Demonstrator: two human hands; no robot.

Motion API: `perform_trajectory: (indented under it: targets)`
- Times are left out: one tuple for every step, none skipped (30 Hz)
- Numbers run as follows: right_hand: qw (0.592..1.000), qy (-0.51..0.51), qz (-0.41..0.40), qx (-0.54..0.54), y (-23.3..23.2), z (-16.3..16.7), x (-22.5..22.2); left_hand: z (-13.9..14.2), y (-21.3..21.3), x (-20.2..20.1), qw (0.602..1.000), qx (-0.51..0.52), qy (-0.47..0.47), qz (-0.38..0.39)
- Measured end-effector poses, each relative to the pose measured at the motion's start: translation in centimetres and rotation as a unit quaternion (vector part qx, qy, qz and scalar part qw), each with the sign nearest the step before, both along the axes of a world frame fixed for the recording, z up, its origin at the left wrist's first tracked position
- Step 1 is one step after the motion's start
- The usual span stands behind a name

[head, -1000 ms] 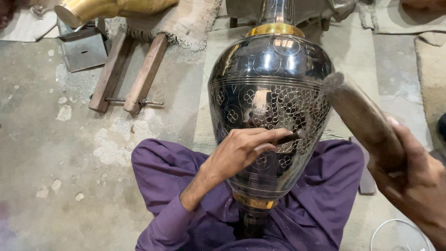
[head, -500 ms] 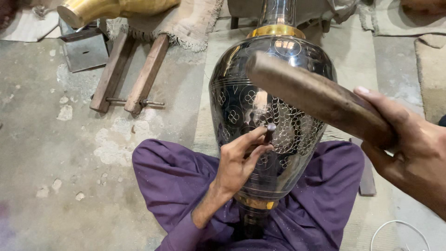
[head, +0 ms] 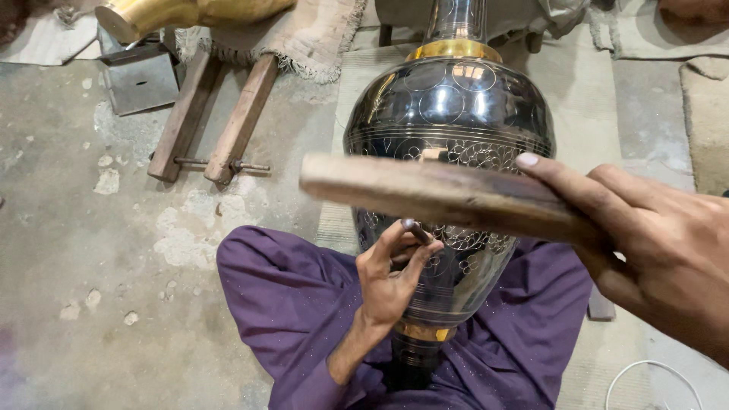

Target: The person sits on the floor with a large decorated metal vase held between their legs and engraves ornamental patterns into its surface. They hold a small punch against the vase with one hand and strike it with a wooden mallet held in the other hand, repositioning the punch repeatedly across different areas of the pattern.

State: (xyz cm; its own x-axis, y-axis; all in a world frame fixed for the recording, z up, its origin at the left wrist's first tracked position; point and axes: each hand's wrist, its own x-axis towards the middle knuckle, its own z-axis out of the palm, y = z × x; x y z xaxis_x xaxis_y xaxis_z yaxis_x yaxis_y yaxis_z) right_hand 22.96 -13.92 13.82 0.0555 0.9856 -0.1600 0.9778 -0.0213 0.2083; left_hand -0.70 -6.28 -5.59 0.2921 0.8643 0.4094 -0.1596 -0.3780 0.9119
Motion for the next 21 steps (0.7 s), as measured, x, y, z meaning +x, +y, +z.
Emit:
perform_trajectory:
  targets:
    - [1.000, 0.000, -0.004, -0.003, -0.1, -0.1, 0.1, -0.1, 0.3, -0.1, 0.999, 0.027, 0.039, -0.005]
    - [0.998, -0.057, 0.036, -0.006, -0.1, 0.0, 0.4, -0.2, 0.8, -0.2, 0.995, 0.054, 0.079, -0.011]
    - [0.997, -0.057, 0.052, 0.013, -0.1, -0.1, 0.7, -0.3, 1.2, -0.3, 0.989, 0.082, 0.119, -0.019]
    - [0.996, -0.057, 0.068, 0.032, -0.2, -0.1, 0.9, -0.2, 1.6, -0.1, 0.991, 0.086, 0.097, -0.040]
    - [0.995, -0.004, 0.063, 0.072, -0.3, -0.2, 1.3, -0.1, 2.0, 0.1, 0.991, 0.089, 0.075, -0.059]
    - [0.991, 0.050, 0.058, 0.111, -0.4, -0.4, 1.6, 0.0, 2.4, 0.4, 0.991, 0.092, 0.053, -0.078]
    - [0.990, 0.075, 0.019, 0.121, -0.5, -0.6, 1.9, 0.2, 2.9, 0.5, 0.991, 0.090, 0.064, -0.079]
    - [0.986, 0.101, -0.019, 0.130, -0.5, -1.0, 2.2, 0.4, 3.2, 0.4, 0.990, 0.089, 0.077, -0.079]
    - [0.980, 0.128, -0.059, 0.139, -0.5, -1.4, 2.5, 0.7, 3.5, 0.4, 0.989, 0.087, 0.090, -0.080]
    - [0.982, 0.109, -0.025, 0.153, -0.6, -1.6, 2.9, 0.9, 3.8, 0.4, 0.986, 0.091, 0.103, -0.092]
    - [0.982, 0.089, 0.009, 0.167, -0.6, -1.9, 3.3, 1.2, 4.2, 0.5, 0.983, 0.096, 0.115, -0.104]
    - [0.980, 0.067, 0.043, 0.181, -0.7, -2.2, 3.5, 1.4, 4.4, 0.6, 0.980, 0.102, 0.127, -0.117]
    - [0.984, 0.035, 0.045, 0.167, -0.7, -2.4, 3.8, 1.6, 4.4, 0.6, 0.981, 0.098, 0.118, -0.119]
    - [0.987, 0.003, 0.046, 0.151, -0.7, -2.8, 3.8, 1.7, 4.2, 0.5, 0.982, 0.093, 0.110, -0.122]
    - [0.989, -0.029, 0.047, 0.134, -0.7, -3.0, 3.8, 1.9, 4.1, 0.5, 0.983, 0.088, 0.102, -0.125]
    - [0.990, -0.026, 0.044, 0.132, -0.7, -3.1, 3.8, 2.0, 4.1, 0.5, 0.983, 0.088, 0.106, -0.125]
    - [0.990, -0.025, 0.041, 0.129, -0.7, -3.2, 3.7, 2.2, 4.0, 0.5, 0.982, 0.089, 0.109, -0.125]
    - [0.991, -0.023, 0.039, 0.127, -0.8, -3.0, 3.6, 2.3, 4.0, 0.4, 0.982, 0.090, 0.113, -0.123]
    - [0.992, -0.025, 0.035, 0.121, -0.8, -2.9, 3.5, 2.5, 4.0, 0.4, 0.982, 0.089, 0.120, -0.118]
    - [0.993, -0.027, 0.031, 0.115, -0.9, -2.5, 3.4, 2.6, 3.9, 0.3, 0.981, 0.088, 0.128, -0.113]
    - [0.990, 0.021, 0.030, 0.136, -1.0, -2.1, 3.3, 2.8, 3.9, 0.3, 0.981, 0.087, 0.135, -0.109]
